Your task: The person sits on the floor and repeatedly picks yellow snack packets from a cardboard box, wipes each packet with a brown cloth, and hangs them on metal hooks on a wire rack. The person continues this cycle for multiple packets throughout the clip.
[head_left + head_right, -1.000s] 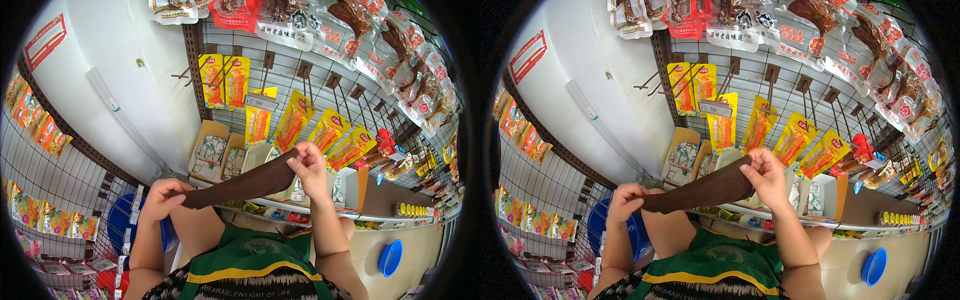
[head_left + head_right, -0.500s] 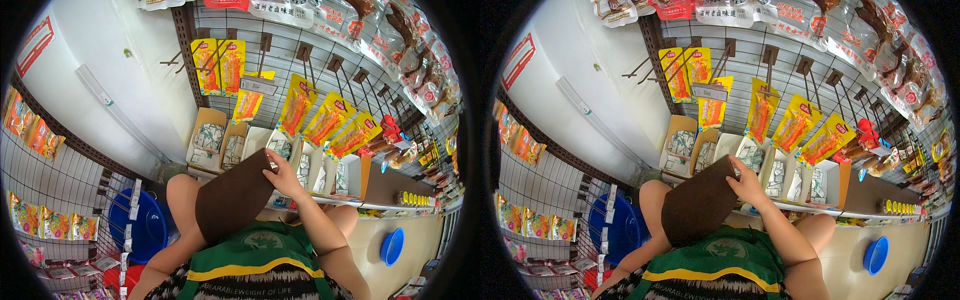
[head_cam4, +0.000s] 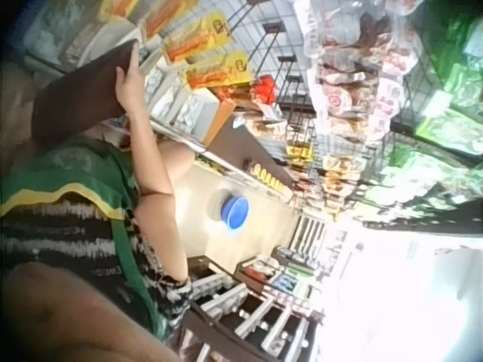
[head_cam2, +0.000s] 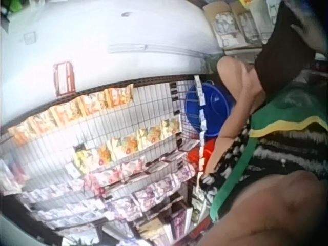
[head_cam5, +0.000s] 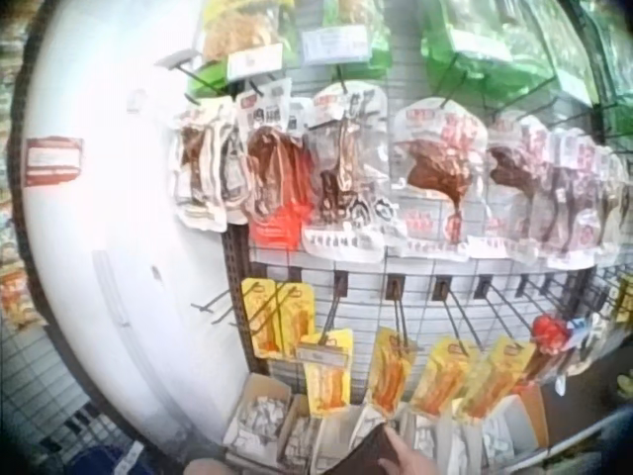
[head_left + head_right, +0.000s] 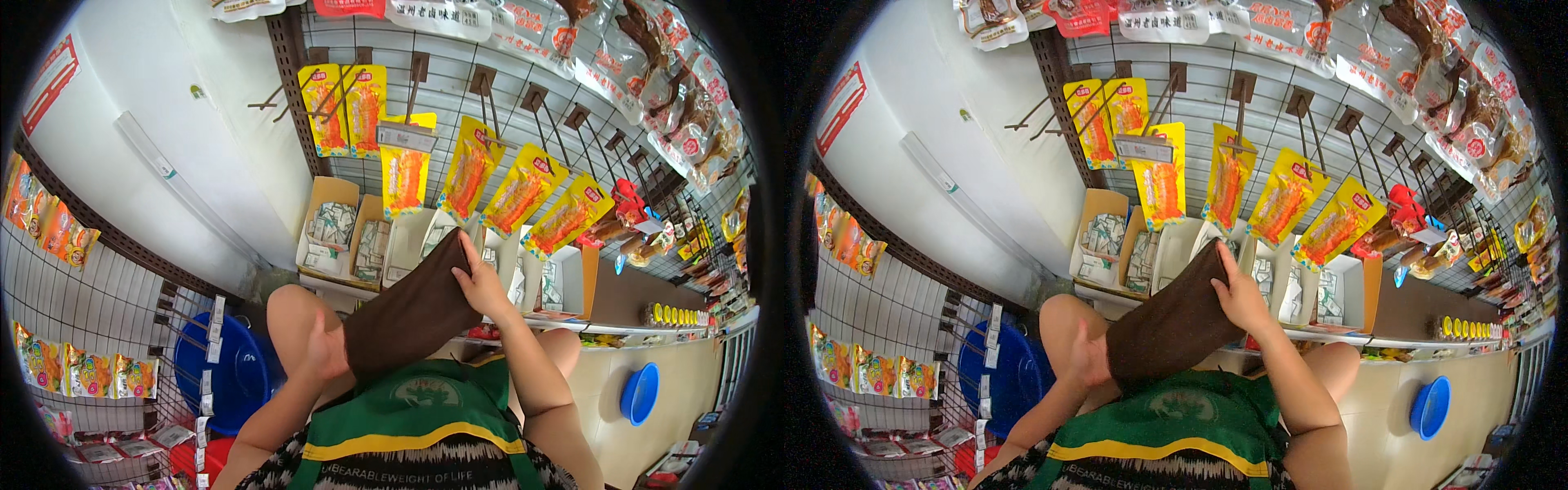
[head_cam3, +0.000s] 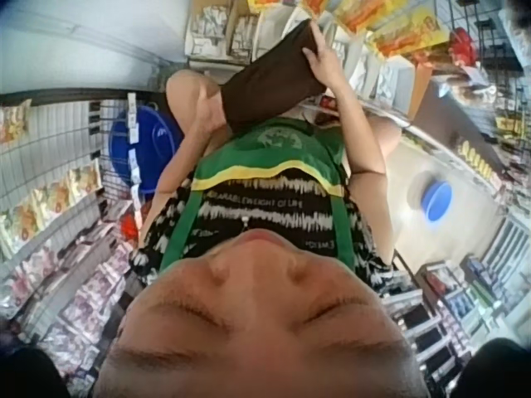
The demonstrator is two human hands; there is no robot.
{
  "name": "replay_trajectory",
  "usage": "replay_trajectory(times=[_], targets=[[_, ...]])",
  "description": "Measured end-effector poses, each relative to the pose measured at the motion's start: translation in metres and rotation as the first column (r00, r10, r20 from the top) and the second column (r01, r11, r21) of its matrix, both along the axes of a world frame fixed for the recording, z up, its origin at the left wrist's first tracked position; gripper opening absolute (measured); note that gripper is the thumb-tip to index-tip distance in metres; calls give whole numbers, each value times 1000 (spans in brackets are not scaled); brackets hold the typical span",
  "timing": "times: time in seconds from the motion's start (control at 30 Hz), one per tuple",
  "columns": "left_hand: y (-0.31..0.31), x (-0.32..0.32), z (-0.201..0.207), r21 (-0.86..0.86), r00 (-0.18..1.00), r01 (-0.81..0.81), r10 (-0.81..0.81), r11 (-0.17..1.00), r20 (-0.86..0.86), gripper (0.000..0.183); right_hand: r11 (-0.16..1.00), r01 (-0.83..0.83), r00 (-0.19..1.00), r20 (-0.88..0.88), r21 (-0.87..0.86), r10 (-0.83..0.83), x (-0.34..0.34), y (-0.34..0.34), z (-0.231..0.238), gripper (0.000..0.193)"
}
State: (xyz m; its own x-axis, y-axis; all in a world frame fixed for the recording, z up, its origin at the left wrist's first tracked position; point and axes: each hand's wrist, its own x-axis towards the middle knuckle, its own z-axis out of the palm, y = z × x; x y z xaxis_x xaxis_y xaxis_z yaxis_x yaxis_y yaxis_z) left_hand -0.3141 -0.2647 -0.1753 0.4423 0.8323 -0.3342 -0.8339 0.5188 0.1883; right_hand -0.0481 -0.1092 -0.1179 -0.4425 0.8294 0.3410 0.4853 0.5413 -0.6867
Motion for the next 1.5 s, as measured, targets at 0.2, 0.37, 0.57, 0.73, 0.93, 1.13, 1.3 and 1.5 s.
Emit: replay_trajectory(times=[0.2, 0.37, 0.57, 0.73, 0.93, 1.13, 1.3, 1.5], targets=[[7, -7, -1, 293, 613, -83, 281, 952, -738, 45, 707, -92, 965, -239, -701, -112, 22, -5, 23, 65], [13, -8, 7, 378, 441, -146, 402, 914, -803, 50, 775, -303, 912, -404, -554, 67, 41, -15, 17, 53], [15, -5, -10, 499, 53, 118, 497, 858, -866, 31, 999, -20, 973, 231, -47, 30, 38, -36, 21, 35], [23, -7, 55, 599, -328, 539, 802, 592, -498, 13, 999, 33, 999, 34, 18, -34, 54, -36, 40, 25], [37, -17, 78, 494, 667, -121, 439, 861, -603, 27, 819, -279, 766, -631, -502, -126, 54, -17, 53, 13], [32, 10, -7, 89, 919, -70, 99, 994, -381, 47, 788, 10, 801, -467, -616, -375, 36, -17, -53, 16], [31, 18, -15, 42, 968, -36, 45, 998, -248, 57, 879, 225, 918, -212, -420, -336, 6, -22, -29, 22], [41, 40, 37, 258, 972, -206, 228, 944, -57, 60, 919, -228, 961, -224, -322, 160, -64, -59, 49, 27]])
